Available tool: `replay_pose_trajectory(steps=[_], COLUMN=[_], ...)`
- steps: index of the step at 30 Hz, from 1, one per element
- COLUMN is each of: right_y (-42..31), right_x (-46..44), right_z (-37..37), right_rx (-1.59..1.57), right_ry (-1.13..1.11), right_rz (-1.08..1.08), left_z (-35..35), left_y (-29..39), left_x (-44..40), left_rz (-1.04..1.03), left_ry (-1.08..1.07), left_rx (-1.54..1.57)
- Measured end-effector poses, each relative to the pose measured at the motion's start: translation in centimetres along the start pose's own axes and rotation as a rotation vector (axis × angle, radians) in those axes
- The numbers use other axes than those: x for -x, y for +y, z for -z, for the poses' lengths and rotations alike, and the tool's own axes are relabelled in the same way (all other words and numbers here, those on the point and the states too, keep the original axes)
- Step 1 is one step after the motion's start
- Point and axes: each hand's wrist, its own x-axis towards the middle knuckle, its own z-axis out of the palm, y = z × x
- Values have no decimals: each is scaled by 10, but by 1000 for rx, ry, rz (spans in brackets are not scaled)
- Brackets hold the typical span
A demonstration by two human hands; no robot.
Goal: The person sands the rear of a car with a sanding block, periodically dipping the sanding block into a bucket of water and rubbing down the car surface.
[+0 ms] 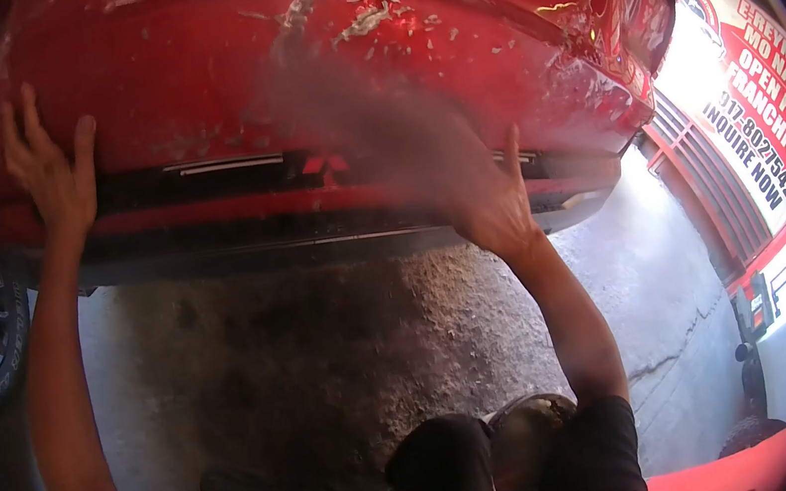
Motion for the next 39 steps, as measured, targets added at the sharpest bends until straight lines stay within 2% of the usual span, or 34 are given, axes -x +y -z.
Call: replay_pose_trajectory(steps=[5,8,11,14,17,20,23,28,31,35,39], right_y=[-10,-8,-9,-18,-16,-12,-24,-25,-34,-34,-28], right_x=[-27,-12,-1,-38,-19,-6,-34,-10,-29,-19,-29], right_z=[7,-3,-5,11,0,-8,5,-7,1,1,3], right_rx=[-87,58,-19,-61,-30,0,24,13,56,51,73], right_ry=[84,58,66,117,76,130,132,156,160,143,187], right_rz=[-66,-68,-147,-157,-180,-191,-203,-265,-282,-348,-325], left_z=[-1,-3,-1,-6,-4,-3,-7,-1,-8,-3,-4], left_y=[-2,2,6,5,0,-2,1,6,2,1,1], left_x=[0,-1,-2,4,0,-1,-1,-3,2,-1,2], left_rz=[-23,-62,-29,-24,-35,-73,-87,-119,-50,-67,-44], left_ry=[41,49,61,51,52,68,68,66,41,49,41], left_rx=[11,40,40,53,35,29,31,29,-22,26,26])
